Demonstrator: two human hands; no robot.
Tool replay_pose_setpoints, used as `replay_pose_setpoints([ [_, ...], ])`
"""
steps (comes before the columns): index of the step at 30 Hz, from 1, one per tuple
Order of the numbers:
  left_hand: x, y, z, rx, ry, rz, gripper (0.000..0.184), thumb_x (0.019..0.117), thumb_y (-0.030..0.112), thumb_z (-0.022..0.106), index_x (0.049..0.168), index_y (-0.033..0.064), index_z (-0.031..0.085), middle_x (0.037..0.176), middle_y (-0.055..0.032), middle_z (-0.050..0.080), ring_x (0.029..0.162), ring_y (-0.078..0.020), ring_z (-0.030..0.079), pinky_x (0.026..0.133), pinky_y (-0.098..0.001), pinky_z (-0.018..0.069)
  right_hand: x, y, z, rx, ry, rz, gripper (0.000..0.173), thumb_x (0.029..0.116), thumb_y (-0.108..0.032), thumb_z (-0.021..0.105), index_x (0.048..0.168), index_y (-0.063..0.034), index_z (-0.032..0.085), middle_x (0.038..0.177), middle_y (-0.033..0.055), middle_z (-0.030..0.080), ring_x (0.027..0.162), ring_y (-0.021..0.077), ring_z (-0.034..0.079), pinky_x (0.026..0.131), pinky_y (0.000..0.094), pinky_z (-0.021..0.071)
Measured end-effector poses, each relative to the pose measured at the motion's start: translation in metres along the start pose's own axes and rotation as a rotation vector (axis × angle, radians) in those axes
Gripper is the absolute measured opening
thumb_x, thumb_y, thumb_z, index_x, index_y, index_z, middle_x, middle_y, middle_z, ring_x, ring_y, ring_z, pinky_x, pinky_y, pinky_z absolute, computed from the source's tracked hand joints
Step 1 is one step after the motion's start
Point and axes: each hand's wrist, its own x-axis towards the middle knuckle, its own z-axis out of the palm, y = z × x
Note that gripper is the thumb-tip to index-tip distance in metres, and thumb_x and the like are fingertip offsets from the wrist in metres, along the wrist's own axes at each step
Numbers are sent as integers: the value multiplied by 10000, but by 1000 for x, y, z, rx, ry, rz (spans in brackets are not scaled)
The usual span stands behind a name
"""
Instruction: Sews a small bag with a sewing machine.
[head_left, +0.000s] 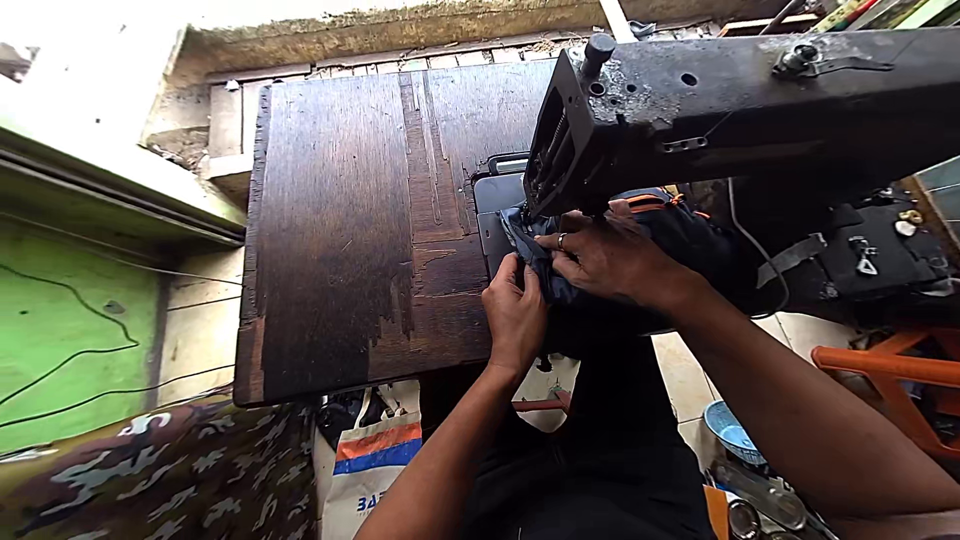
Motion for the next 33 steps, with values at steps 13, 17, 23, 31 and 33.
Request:
replay_pose_setpoints([
  [13,-10,26,-6,-689,-110,-422,382,1105,300,272,1173,90,584,1089,-66,715,1053,-137,670,914,-327,520,10,-8,-12,-92,-184,45,412,1025,-353,426,1330,-343,702,1279,46,693,1206,296,596,1006,601,352],
  [17,2,25,-12,-569,-267,-506,585,1056,565,414,1253,73,661,1171,-109,715,1095,-205,679,956,-416,548,14,-13,-19,-100,-271,61,400,1051,-382,418,1339,-334,692,1283,50,682,1232,300,579,1029,619,343],
  [23,26,22,-33,278,-357,-223,474,1069,300,532,645,87,540,573,-30,511,535,-145,506,533,-355,396,12,-20,-15,-162,-338,91,457,1056,-446,431,1479,-345,572,1410,89,608,1254,335,567,1095,665,282],
  [31,37,19,-34,369,-191,-105,406,972,434,697,763,91,635,598,-32,623,519,-147,625,531,-370,541,9,-28,-13,-184,-301,105,405,1032,-399,515,1376,-249,669,1303,127,645,1165,346,607,1076,649,318],
  [33,40,19,-39,416,-209,-93,326,993,339,690,794,85,648,632,-38,662,551,-150,673,573,-379,591,8,-27,-10,-211,-292,97,450,1045,-413,476,1458,-284,602,1326,127,636,1164,342,600,1077,639,312],
])
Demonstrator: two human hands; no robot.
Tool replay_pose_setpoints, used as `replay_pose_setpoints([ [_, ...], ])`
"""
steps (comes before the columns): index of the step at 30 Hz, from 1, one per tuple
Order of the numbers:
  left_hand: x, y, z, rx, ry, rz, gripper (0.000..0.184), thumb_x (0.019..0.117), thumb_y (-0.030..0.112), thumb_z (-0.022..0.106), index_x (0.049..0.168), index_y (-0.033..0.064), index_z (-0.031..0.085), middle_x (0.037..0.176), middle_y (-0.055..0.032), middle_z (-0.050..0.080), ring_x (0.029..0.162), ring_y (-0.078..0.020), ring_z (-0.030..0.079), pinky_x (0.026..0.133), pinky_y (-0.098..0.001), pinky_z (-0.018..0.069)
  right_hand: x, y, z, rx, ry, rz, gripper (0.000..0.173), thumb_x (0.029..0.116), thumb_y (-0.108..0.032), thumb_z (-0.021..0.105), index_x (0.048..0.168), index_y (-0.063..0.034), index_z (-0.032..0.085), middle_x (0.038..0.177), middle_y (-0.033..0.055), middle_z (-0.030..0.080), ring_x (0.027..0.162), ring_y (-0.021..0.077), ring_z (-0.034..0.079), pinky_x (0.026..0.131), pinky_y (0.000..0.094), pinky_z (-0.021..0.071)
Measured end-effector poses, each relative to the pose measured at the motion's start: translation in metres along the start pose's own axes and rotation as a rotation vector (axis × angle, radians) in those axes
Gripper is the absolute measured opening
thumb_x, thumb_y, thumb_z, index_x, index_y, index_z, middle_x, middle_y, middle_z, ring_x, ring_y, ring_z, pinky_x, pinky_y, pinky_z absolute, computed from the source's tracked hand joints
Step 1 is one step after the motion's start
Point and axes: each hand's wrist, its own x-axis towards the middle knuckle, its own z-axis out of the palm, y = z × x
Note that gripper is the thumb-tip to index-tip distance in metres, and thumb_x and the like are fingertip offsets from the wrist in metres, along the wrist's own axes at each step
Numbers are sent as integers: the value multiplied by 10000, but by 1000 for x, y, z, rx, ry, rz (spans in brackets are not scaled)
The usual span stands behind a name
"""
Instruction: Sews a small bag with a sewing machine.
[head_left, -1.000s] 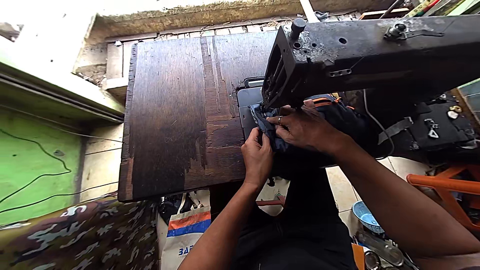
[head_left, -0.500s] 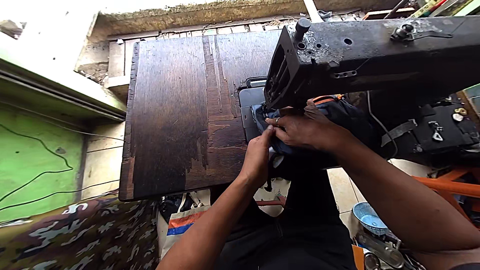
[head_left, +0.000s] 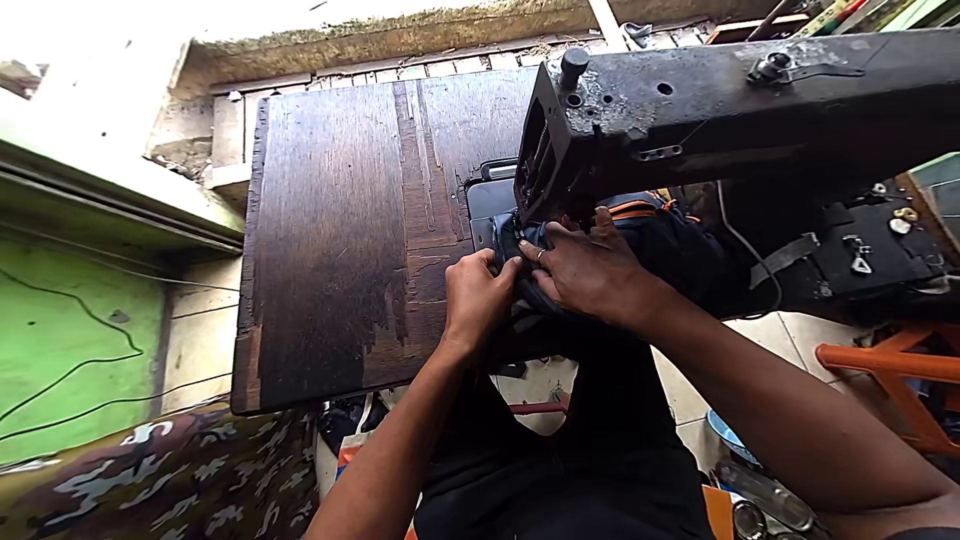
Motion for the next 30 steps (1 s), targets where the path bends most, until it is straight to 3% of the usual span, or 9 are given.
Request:
replay_pose_setpoints([
  [2,1,0,-3,8,-48,-31,303,1004,313,680,831,66,643,673,-53,690,588,-159,712,616,-377,629,-1,1,5,-14,37,-9,453,1043,-414,470,1456,-285,603,1298,120,643,1159,338,595,1068,632,313],
  [8,3,4,-3,124,-72,-31,292,1001,298,682,825,70,628,662,-50,677,577,-152,695,603,-372,611,-4,0,11,-34,125,-32,401,1038,-349,513,1395,-242,662,1285,138,656,1242,373,568,1100,649,299],
  [11,4,5,-2,123,-89,-44,288,999,305,685,836,73,632,664,-51,684,581,-155,702,609,-369,618,-8,1,17,-53,266,-118,291,1002,-259,589,1229,-195,758,1163,144,682,1129,375,601,1031,633,350],
  [14,3,5,-2,164,-76,-28,306,997,315,680,815,78,621,643,-52,652,568,-162,666,592,-387,573,-15,1,15,-25,275,-214,197,951,-165,653,1075,-211,798,1131,96,667,1165,346,579,1022,628,375],
  [18,2,1,0,148,-61,16,290,1006,305,664,816,91,620,640,-39,660,569,-152,679,590,-384,592,-20,7,17,7,213,-245,217,958,-199,648,1088,-269,807,1108,49,660,1145,290,571,966,549,395],
  [23,-2,2,3,173,-18,2,306,994,330,681,812,97,601,621,-31,626,569,-161,655,582,-395,561,-18,13,18,49,162,-245,240,969,-230,626,1121,-292,802,1155,34,657,1169,281,556,995,544,379],
  [27,-2,3,-5,230,-107,-28,273,941,326,753,879,87,636,659,-35,659,591,-165,683,619,-401,600,-19,9,15,10,131,-226,240,985,-253,610,1129,-300,796,1163,30,646,1175,268,548,1005,533,369],
  [30,0,8,-9,294,-180,-49,285,953,325,738,886,64,647,679,-54,661,612,-178,679,643,-403,588,-19,11,19,41,174,-226,241,995,-256,594,1123,-291,796,1149,39,655,1174,268,558,1023,531,365],
])
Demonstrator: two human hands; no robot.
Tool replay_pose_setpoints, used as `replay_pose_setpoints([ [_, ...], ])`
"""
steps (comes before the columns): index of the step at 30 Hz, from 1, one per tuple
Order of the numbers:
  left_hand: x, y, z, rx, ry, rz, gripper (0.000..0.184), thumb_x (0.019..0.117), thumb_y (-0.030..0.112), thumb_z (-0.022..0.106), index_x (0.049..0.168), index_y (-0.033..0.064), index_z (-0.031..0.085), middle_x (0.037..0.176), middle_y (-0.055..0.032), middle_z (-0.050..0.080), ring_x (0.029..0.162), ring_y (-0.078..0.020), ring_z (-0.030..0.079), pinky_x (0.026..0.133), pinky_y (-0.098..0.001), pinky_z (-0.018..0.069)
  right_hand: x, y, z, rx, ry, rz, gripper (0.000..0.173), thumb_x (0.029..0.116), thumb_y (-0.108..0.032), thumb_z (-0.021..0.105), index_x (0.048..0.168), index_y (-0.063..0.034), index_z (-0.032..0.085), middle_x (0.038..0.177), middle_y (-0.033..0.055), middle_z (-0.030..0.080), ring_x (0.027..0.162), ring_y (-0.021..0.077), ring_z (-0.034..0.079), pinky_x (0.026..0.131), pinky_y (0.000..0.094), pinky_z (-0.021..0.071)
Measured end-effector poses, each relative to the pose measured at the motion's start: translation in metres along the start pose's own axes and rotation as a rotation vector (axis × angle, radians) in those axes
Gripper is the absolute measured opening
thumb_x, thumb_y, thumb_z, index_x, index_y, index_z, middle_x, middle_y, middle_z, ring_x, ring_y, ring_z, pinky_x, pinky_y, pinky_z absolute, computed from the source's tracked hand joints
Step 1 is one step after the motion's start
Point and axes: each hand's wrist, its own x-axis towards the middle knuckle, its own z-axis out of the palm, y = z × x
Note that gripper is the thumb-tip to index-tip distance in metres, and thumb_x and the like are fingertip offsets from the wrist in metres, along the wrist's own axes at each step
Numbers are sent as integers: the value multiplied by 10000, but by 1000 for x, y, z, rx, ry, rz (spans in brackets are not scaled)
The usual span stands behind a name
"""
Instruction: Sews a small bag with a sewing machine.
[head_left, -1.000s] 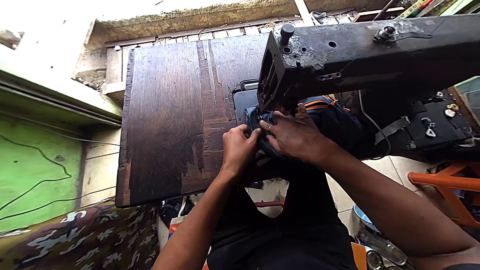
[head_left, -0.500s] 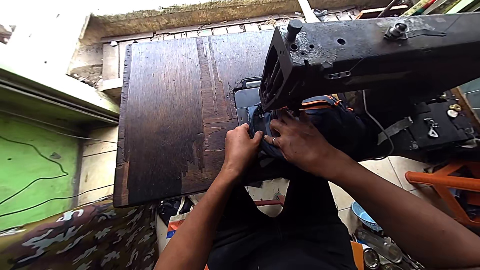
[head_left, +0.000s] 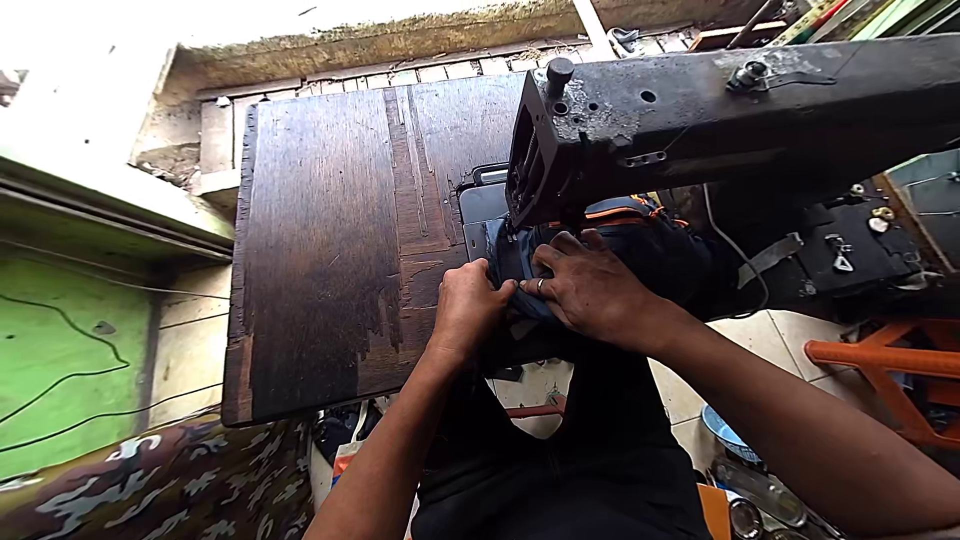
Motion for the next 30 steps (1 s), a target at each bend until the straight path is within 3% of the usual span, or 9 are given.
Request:
replay_pose_setpoints([
  [2,2,1,-2,26,-37,-13,297,963,333,723,877,57,650,681,-55,665,613,-174,680,645,-396,587,0,5,11,43,136,-19,230,964,-255,606,1095,-265,795,1044,47,664,1083,273,594,969,524,390],
  [3,3,1,-2,35,-43,-17,299,965,334,719,871,59,649,675,-53,663,607,-167,677,639,-388,585,0,5,13,51,161,-11,257,959,-258,608,1146,-260,784,1038,52,666,1067,277,604,964,528,399],
  [5,4,0,-2,31,-40,-17,303,962,334,722,853,61,649,665,-54,664,599,-166,678,634,-385,585,0,3,12,32,142,9,339,965,-257,594,1268,-257,747,1075,65,668,1094,287,598,982,536,390],
  [9,5,-7,-1,-80,-23,26,274,955,325,741,868,78,658,682,-53,699,598,-164,718,633,-383,634,0,0,7,-25,40,8,305,999,-266,571,1234,-301,762,1136,54,643,1150,269,561,1013,520,358],
  [11,0,-5,1,-53,67,79,222,955,321,732,869,121,682,686,-23,700,605,-150,707,628,-405,615,0,-1,2,-27,-12,13,306,998,-257,582,1243,-311,757,1167,54,636,1167,272,552,1022,527,358],
  [15,-8,1,11,-50,265,172,207,947,249,723,786,139,655,600,2,596,544,-150,580,538,-398,467,2,5,1,35,-16,-4,286,987,-278,594,1201,-316,778,1120,44,637,1137,263,553,986,527,363],
  [20,-14,-1,29,-212,393,155,147,974,220,702,858,132,682,660,16,659,566,-108,621,557,-356,511,3,13,0,76,-19,-26,279,986,-317,591,1188,-325,782,1072,26,635,1090,238,562,964,494,363],
  [24,-16,2,27,-291,317,34,142,992,218,684,941,86,674,705,-26,678,594,-129,657,604,-364,567,2,9,-1,63,-25,-16,293,993,-309,578,1210,-330,774,1087,37,637,1104,248,561,975,504,363],
  [30,-11,3,19,-250,204,-63,191,958,228,726,911,52,669,683,-51,669,612,-157,692,642,-380,608,2,7,2,60,13,-3,294,991,-294,566,1193,-320,778,1067,38,633,1092,248,563,967,509,365],
])
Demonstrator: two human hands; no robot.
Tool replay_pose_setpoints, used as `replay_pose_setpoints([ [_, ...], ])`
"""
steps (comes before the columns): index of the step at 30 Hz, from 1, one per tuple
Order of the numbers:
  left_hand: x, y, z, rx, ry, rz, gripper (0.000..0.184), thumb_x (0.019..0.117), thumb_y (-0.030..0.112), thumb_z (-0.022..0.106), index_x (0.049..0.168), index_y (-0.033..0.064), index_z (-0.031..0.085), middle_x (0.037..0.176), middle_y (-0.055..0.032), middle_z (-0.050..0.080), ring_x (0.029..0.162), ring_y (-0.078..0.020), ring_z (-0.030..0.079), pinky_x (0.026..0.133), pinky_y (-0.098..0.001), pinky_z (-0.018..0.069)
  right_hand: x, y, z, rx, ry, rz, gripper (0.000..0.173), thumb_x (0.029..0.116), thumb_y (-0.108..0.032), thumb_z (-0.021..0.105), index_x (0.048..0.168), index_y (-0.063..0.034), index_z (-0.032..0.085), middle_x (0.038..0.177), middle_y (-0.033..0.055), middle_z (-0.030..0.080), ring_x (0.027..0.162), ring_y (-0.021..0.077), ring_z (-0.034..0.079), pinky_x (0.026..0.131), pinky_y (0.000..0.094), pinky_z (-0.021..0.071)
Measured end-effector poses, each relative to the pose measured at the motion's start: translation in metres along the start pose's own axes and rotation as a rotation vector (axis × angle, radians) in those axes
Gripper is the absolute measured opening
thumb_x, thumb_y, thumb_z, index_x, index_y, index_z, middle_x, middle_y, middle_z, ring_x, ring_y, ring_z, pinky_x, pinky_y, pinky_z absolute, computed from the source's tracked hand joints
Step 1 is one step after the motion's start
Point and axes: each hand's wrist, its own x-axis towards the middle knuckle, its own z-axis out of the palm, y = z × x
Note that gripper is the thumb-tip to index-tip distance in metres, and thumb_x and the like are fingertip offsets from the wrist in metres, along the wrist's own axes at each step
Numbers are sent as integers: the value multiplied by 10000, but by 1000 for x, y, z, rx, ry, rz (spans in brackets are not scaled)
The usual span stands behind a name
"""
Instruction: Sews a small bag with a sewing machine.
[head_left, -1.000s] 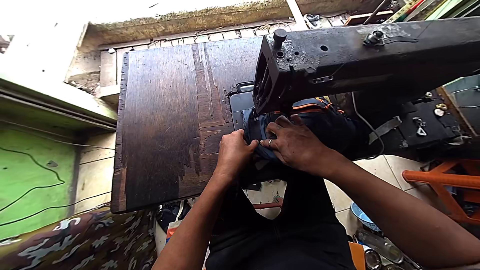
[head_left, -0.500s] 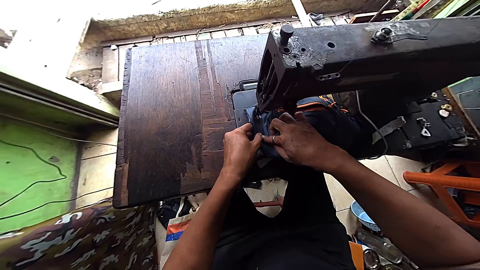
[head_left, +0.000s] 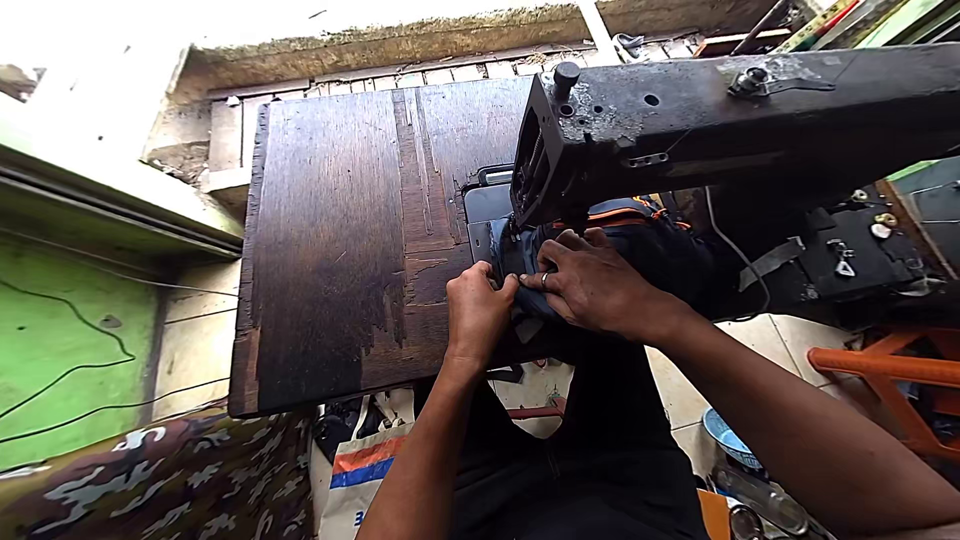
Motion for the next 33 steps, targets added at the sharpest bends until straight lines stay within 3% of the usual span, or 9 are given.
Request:
replay_pose_setpoints([
  [5,2,1,1,49,-6,-9,188,948,222,721,887,65,639,681,-50,676,605,-157,691,628,-381,595,4,-5,1,-3,0,93,447,951,-297,563,1370,-191,678,1178,88,669,1151,304,578,998,545,368],
  [12,9,-5,-6,4,-132,3,271,1008,256,657,835,50,623,663,-65,694,595,-157,722,626,-367,636,0,-20,-6,-116,-97,67,340,1001,-248,580,1312,-230,716,1240,114,632,1216,311,549,1038,551,368],
  [15,6,-6,-4,190,36,158,274,964,278,675,782,82,614,614,-54,631,561,-191,660,561,-419,557,0,-22,-8,-126,-125,65,336,1012,-245,565,1312,-248,717,1260,101,623,1226,299,537,1051,545,363],
  [16,2,-8,-1,269,166,290,208,918,245,711,848,68,626,653,-72,616,590,-234,638,556,-454,519,-1,-22,-7,-130,-125,64,338,1015,-248,558,1314,-254,717,1249,98,623,1221,295,534,1047,540,363],
  [18,2,-15,2,449,339,641,259,883,203,743,1066,27,687,937,-116,657,814,-297,670,654,-458,560,-1,-22,-6,-135,-105,57,324,1018,-254,558,1294,-248,728,1238,105,629,1212,299,544,1039,544,375],
  [20,12,-24,-3,608,340,1014,237,956,166,665,1156,63,740,1249,-112,680,1088,-283,654,864,-415,530,-1,-21,-6,-139,-82,50,284,1009,-250,573,1225,-229,756,1238,113,631,1207,308,551,1034,546,383],
  [23,31,-38,-20,718,69,1289,287,1020,141,521,1197,82,740,1372,-89,668,1401,-296,520,1206,-544,320,-2,-21,-3,-134,-51,36,258,987,-245,607,1178,-226,778,1211,102,641,1198,304,556,1034,544,385],
  [26,45,-44,-36,735,-124,1370,407,985,197,466,1284,50,701,1384,-101,660,1423,-295,500,1239,-591,243,-3,-19,-2,-132,-42,41,315,992,-247,587,1266,-257,743,1214,96,644,1201,296,558,1046,545,377],
  [33,58,-48,-39,651,-100,1482,317,1026,186,496,1171,75,755,1221,-97,730,1291,-277,615,1195,-534,351,-7,-15,5,-125,47,22,314,993,-241,548,1216,-270,768,1166,83,661,1189,289,573,1042,540,388],
])
